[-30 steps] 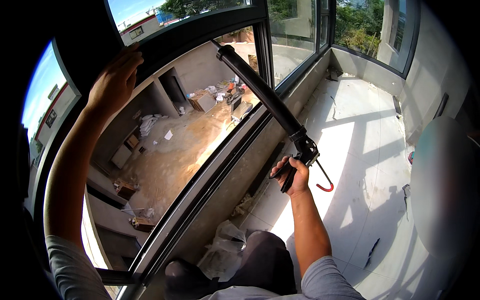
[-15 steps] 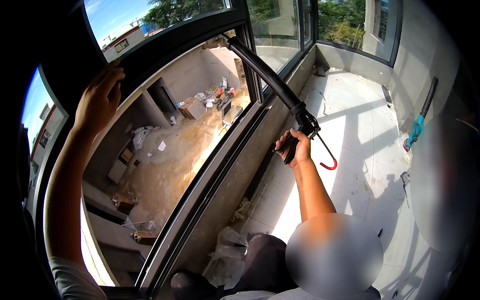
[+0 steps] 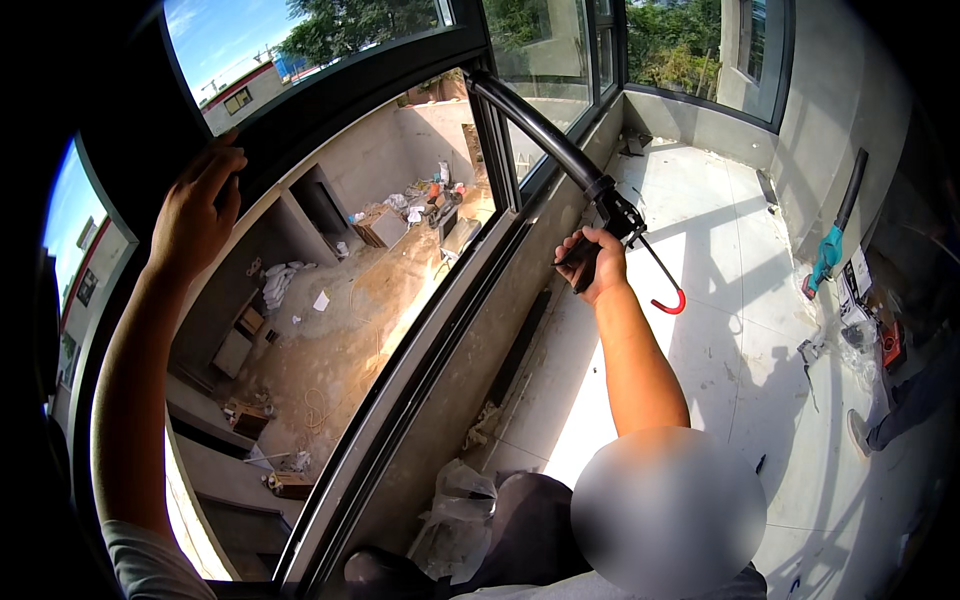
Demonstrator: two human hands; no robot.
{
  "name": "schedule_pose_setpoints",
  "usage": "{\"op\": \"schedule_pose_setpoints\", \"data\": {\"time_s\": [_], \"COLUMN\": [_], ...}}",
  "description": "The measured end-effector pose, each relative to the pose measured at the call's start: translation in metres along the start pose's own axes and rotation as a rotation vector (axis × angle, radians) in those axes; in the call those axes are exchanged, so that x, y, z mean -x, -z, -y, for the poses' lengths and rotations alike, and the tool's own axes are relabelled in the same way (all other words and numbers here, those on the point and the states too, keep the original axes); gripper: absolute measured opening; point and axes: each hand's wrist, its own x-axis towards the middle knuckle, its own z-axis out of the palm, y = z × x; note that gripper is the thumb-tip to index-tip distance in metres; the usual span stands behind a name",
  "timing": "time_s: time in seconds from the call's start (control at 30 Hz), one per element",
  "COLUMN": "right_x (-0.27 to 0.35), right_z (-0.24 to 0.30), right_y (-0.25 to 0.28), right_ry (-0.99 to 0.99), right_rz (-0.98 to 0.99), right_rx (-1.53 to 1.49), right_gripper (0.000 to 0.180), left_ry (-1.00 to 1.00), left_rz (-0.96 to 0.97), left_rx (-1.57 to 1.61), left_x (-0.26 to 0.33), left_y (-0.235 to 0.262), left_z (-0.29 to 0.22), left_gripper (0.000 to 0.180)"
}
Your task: The person applies sealant along the window frame using a caulking gun, then picks up a glass pane and installs it into the frame. The person adjusts the pane and secures it with a trim piece.
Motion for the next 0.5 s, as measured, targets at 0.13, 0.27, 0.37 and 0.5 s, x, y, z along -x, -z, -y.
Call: {"op": "schedule_pose_setpoints", "data": {"time_s": [0.13, 0.27, 0.37, 0.5], "right_x": [0.005, 0.004, 0.035, 0.038], "right_z": [0.001, 0.002, 0.003, 0.012], "right_y": [-0.021, -0.014, -0.051, -0.081], "right_ry": [0.072, 0.139, 0.194, 0.252], "right_rz": [0.005, 0.226, 0.451, 0.729], "right_rx": [0.175, 0.097, -0.231, -0.300], "right_gripper": [0.034, 0.067, 0.088, 0.083], "left_ry": [0.007, 0.046, 0.067, 0.050], "left_rz": [-0.001, 0.013, 0.021, -0.010], "left_rx": [0.012, 0.012, 0.025, 0.019], "left_x": [-0.001, -0.002, 0.001, 0.000], "left_y": [0.000, -0.001, 0.002, 0.000], "left_z": [0.001, 0.000, 0.001, 0.001], "left_gripper": [0.017, 0.020, 0.019, 0.018]}}
